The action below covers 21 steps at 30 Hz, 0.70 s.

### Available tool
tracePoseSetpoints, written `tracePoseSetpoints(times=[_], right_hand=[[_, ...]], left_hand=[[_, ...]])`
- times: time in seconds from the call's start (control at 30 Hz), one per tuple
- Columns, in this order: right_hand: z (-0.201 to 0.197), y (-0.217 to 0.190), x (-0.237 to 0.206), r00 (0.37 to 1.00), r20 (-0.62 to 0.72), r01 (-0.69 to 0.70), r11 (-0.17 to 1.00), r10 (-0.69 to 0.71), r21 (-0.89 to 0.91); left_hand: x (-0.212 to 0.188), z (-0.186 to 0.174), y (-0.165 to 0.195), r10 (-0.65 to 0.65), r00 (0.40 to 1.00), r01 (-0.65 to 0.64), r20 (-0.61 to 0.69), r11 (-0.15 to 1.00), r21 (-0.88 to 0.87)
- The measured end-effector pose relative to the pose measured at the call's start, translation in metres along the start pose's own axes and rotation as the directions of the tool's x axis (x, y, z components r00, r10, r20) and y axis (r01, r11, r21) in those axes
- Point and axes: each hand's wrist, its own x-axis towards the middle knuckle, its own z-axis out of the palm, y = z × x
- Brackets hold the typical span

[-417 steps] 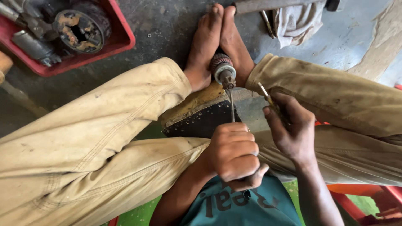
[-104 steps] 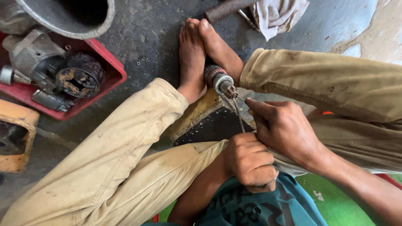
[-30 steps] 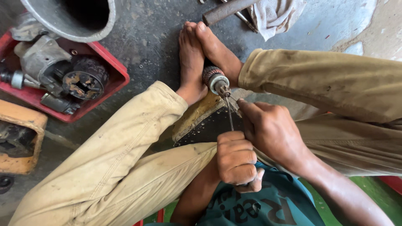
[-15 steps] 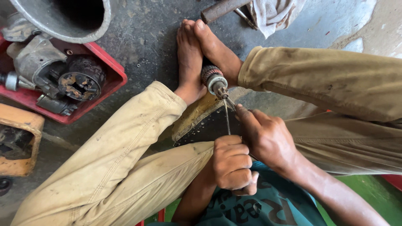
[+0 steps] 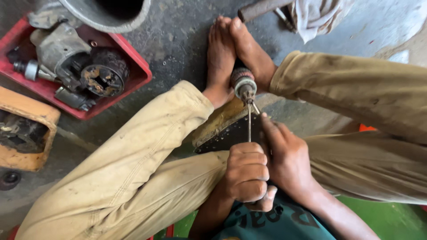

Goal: The person sits on the floor and uses two screwdrivers to scrape and clean the interior of a motor armature held between their feet. They repeatedly scrape the commutator area and occasionally wipe the part with a cloth.

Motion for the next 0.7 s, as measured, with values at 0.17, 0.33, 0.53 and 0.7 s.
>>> tracePoseSetpoints(times=[0.17, 0.33, 0.53, 0.7], right_hand=[[0.005, -0.001, -0.001, 0.898, 0.218, -0.429, 0.654, 0.382, 0.623], [-0.004, -0.012, 0.008, 0.952, 0.073, -0.3, 0.868, 0.296, 0.396], [-0.027, -0.019, 0.022, 0.977, 0.084, -0.2, 0.978, 0.195, 0.058], [-0.029, -0.017, 0.027, 0.973, 0.116, -0.183, 0.972, 0.201, -0.148]], left_hand=[[-0.009, 0.006, 0.004, -0.043, 0.999, 0.044, -0.021, 0.999, 0.03], [-0.016, 0.016, 0.021, -0.196, 0.979, 0.203, -0.065, 0.967, 0.154], [-0.019, 0.012, 0.045, -0.419, 0.908, 0.415, -0.017, 0.891, 0.183], [-0.007, 0.02, 0.071, -0.579, 0.813, 0.532, -0.06, 0.698, 0.48]])
